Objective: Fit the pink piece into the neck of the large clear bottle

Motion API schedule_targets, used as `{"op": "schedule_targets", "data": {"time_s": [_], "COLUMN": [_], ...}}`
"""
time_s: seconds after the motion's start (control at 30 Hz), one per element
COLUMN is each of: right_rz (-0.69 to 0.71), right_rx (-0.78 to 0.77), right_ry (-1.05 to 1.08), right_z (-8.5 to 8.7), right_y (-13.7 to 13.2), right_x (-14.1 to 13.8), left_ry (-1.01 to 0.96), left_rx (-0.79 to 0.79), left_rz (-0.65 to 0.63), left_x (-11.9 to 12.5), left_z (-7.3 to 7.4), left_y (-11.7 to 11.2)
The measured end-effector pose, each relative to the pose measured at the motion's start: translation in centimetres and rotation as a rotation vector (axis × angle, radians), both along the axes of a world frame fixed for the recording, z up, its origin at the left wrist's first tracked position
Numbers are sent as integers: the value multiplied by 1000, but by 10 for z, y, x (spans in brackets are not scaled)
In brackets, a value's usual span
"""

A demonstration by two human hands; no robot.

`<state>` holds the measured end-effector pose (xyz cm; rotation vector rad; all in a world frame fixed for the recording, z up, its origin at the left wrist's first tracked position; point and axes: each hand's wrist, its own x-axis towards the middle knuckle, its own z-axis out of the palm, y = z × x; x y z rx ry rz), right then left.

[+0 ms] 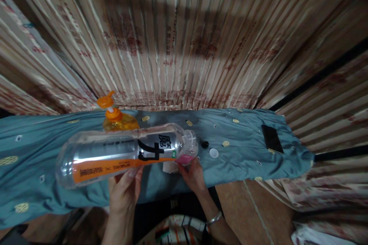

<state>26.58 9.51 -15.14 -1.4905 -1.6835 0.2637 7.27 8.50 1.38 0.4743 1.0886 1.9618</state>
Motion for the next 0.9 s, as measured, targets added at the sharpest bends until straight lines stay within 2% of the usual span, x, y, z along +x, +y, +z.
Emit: {"op": "schedule_targets", "data": {"time_s": [0.37,0.47,0.9], "right_rz": [6,11,-5], "right_rx": [-17,-21,12], "right_ry": [12,9,11], "right_z": [-2,-3,0], "right_y": [0,0,0], "right_x": [1,2,-1], "left_ry": [-67,-96,-65], "left_rx": [-39,-76,-60], "left_rz": [-3,-2,1], "left_x": [4,4,2], "left_z": [8,7,7], "left_y": [1,1,-3]}}
